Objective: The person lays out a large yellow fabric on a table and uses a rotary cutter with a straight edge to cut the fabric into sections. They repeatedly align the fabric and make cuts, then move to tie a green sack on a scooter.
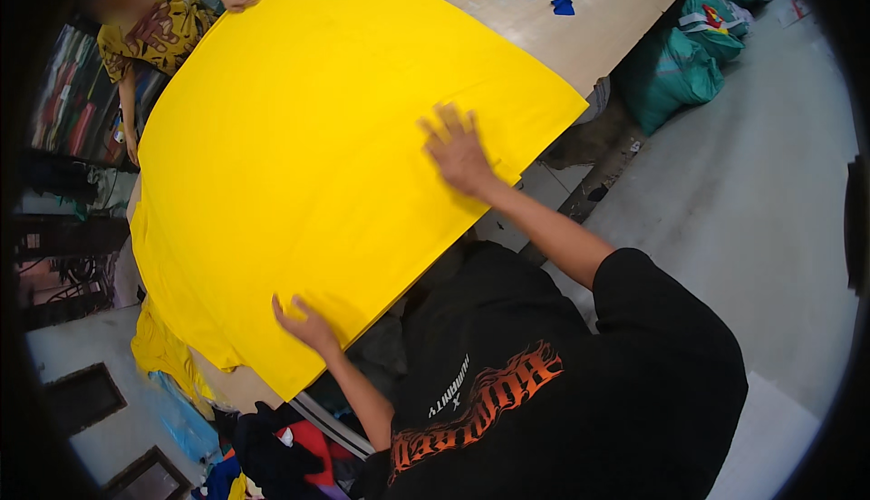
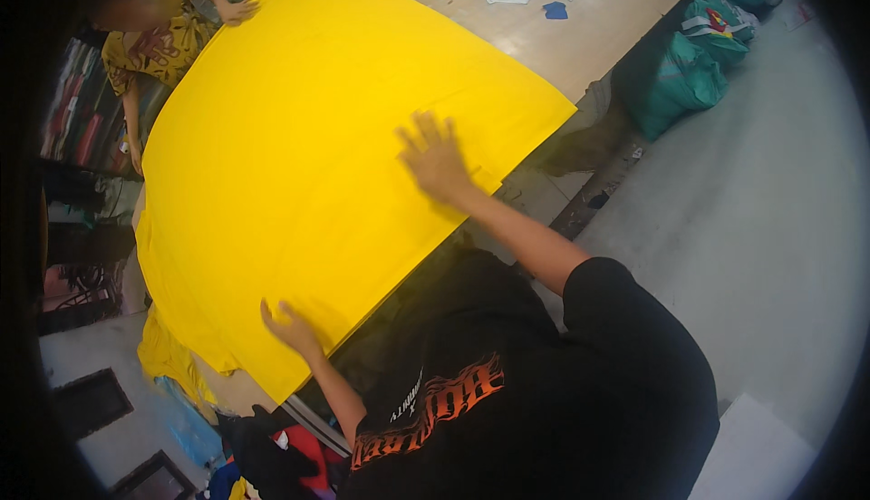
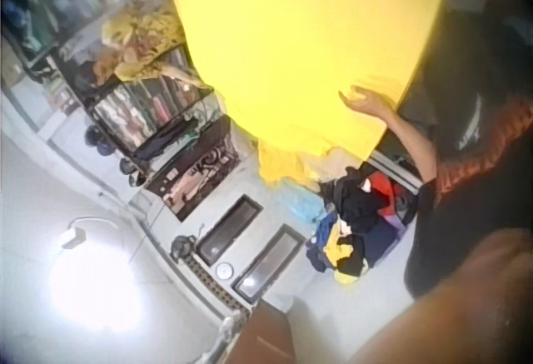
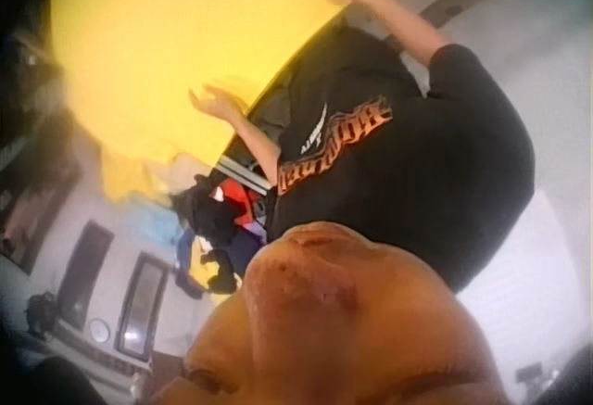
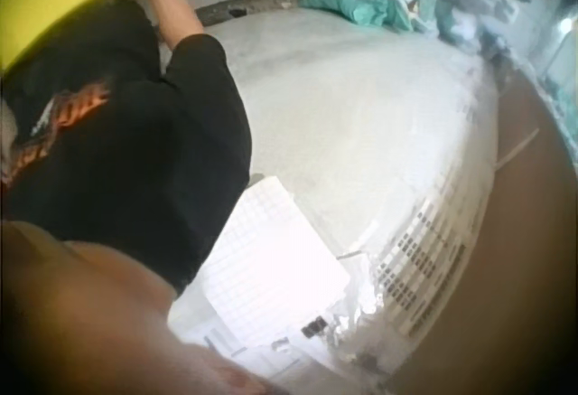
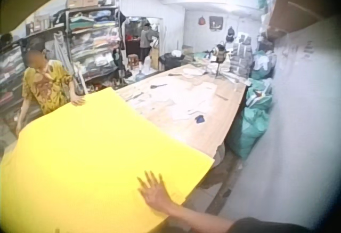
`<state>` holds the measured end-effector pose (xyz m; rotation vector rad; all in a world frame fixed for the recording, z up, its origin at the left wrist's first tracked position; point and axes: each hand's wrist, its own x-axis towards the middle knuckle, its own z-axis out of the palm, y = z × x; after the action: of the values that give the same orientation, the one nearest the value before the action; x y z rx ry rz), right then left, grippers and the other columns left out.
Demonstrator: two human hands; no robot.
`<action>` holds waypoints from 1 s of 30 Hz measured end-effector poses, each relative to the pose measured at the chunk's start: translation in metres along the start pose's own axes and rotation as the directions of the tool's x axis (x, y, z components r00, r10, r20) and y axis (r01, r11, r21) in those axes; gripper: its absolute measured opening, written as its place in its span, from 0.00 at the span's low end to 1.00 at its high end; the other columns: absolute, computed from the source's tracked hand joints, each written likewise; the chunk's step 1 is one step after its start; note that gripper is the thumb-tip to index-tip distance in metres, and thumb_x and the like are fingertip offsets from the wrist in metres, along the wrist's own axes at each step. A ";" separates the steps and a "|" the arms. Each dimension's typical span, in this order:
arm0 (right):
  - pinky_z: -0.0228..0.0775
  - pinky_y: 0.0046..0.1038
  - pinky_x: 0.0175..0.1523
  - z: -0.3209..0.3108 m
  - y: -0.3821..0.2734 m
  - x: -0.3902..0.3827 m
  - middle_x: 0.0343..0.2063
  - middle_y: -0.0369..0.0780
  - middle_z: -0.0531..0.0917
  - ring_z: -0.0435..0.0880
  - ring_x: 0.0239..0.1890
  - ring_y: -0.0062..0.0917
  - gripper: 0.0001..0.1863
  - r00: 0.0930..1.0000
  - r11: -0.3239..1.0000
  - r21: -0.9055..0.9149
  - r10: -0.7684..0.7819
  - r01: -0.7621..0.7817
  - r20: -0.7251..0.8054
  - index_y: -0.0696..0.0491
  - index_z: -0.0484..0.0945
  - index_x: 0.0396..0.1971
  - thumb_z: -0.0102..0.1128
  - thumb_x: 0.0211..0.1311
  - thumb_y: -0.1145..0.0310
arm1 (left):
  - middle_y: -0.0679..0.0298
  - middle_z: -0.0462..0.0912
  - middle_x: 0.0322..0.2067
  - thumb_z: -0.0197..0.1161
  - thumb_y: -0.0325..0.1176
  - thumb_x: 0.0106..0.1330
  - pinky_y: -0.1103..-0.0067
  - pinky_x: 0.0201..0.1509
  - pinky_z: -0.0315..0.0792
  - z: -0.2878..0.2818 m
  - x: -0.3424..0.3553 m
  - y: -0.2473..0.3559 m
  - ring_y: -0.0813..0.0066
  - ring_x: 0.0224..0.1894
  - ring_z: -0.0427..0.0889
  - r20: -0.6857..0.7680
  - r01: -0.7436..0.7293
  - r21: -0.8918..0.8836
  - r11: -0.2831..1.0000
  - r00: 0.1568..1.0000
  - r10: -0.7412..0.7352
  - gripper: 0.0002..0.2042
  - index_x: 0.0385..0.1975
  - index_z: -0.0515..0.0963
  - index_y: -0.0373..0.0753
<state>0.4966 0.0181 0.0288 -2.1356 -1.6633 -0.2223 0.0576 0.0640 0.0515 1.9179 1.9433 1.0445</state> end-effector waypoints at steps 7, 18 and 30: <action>0.31 0.60 0.78 -0.001 -0.014 -0.048 0.78 0.44 0.55 0.50 0.80 0.42 0.30 0.968 0.987 0.068 -0.154 0.144 0.198 0.36 0.62 0.75 0.41 0.78 0.46 | 0.49 0.51 0.78 0.42 0.53 0.81 0.50 0.78 0.44 0.061 -0.026 0.027 0.47 0.79 0.48 0.182 -0.080 0.516 0.853 0.983 -0.018 0.30 0.76 0.56 0.44; 0.33 0.61 0.77 -0.033 0.078 -0.009 0.76 0.53 0.56 0.50 0.79 0.50 0.31 0.984 0.973 -0.160 0.176 -0.168 0.038 0.49 0.61 0.75 0.39 0.79 0.51 | 0.56 0.46 0.80 0.39 0.52 0.81 0.51 0.80 0.38 0.062 -0.031 0.029 0.52 0.81 0.42 0.165 -0.031 0.523 0.851 0.984 -0.065 0.29 0.78 0.54 0.50; 0.28 0.57 0.80 0.021 -0.045 0.028 0.79 0.47 0.50 0.44 0.81 0.42 0.31 0.973 0.986 0.131 -0.130 0.106 0.189 0.40 0.56 0.78 0.36 0.80 0.48 | 0.57 0.45 0.80 0.41 0.50 0.81 0.51 0.80 0.36 0.057 -0.029 0.041 0.52 0.81 0.42 0.167 0.003 0.515 0.857 0.980 -0.104 0.28 0.78 0.54 0.50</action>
<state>0.4585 0.0604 0.0302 -2.0261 -1.8669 0.0568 0.1280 0.0517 0.0256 2.0986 2.3064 0.3137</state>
